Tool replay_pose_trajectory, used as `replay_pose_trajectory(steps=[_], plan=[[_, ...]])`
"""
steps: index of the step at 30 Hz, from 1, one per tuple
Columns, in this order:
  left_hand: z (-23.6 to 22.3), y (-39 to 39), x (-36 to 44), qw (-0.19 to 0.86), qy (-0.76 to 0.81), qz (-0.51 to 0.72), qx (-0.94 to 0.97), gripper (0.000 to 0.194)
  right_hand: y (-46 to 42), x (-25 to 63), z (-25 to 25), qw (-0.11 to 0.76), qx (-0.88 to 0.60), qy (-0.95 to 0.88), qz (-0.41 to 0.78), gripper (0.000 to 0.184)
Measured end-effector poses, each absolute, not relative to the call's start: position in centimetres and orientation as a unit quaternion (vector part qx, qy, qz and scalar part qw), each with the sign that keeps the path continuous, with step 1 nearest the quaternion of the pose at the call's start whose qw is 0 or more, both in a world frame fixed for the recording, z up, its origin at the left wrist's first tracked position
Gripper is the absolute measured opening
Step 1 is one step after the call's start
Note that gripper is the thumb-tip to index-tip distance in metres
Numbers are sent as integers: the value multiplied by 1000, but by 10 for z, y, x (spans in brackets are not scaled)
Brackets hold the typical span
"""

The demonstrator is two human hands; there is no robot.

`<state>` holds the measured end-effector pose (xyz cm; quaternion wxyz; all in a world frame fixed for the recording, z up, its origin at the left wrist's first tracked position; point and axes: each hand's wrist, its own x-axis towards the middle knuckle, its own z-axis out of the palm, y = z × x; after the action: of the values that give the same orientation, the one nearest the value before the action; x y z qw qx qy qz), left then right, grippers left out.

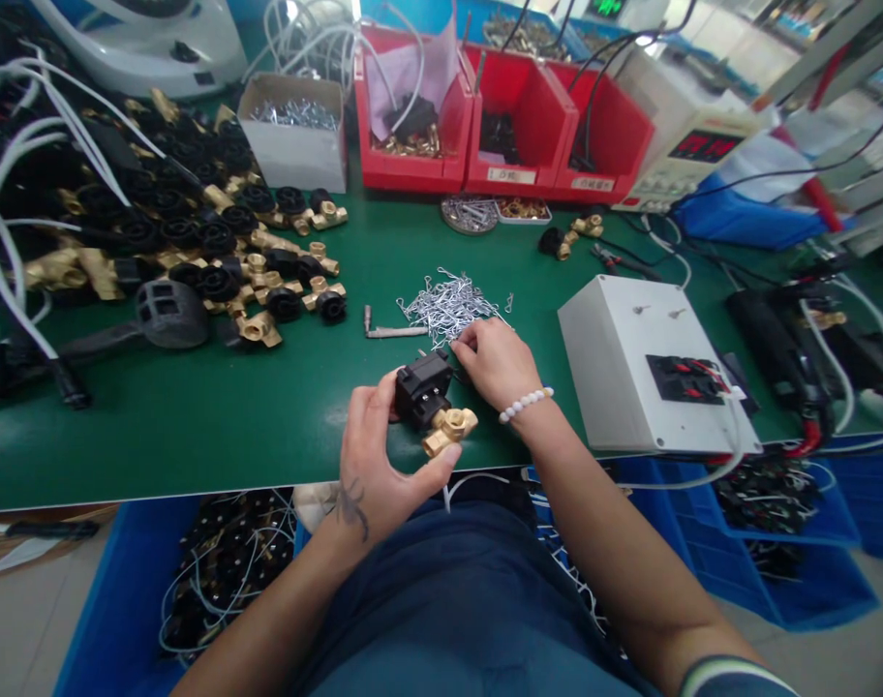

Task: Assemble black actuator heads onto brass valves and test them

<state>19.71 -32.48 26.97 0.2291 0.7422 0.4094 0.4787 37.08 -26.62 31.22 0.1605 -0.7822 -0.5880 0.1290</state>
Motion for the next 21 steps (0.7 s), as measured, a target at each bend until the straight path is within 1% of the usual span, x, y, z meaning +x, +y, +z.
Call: replay_pose_trajectory(steps=[4,6,9,11,13,16,19,21], plan=[[271,-324,195,240,414,465,745,70,-276,378,316,198,-772,-583,159,7],[272,-324,195,247,419,452,748,70,-286,382,322,267,-741,-576,220,6],[275,-323,195,245,425,428,759,71,-305,385,335,408,-645,-565,313,11],[278,-322,196,228,422,422,769,72,-319,387,344,458,-600,-578,309,13],[280,-321,198,207,415,421,779,73,-331,387,352,470,-575,-607,282,12],[284,-319,203,197,397,426,789,73,-343,385,357,464,-556,-635,269,12],[285,-318,209,194,380,437,792,73,-349,382,357,457,-579,-620,265,10],[285,-317,211,196,372,443,792,72,-351,381,357,445,-599,-622,237,7]])
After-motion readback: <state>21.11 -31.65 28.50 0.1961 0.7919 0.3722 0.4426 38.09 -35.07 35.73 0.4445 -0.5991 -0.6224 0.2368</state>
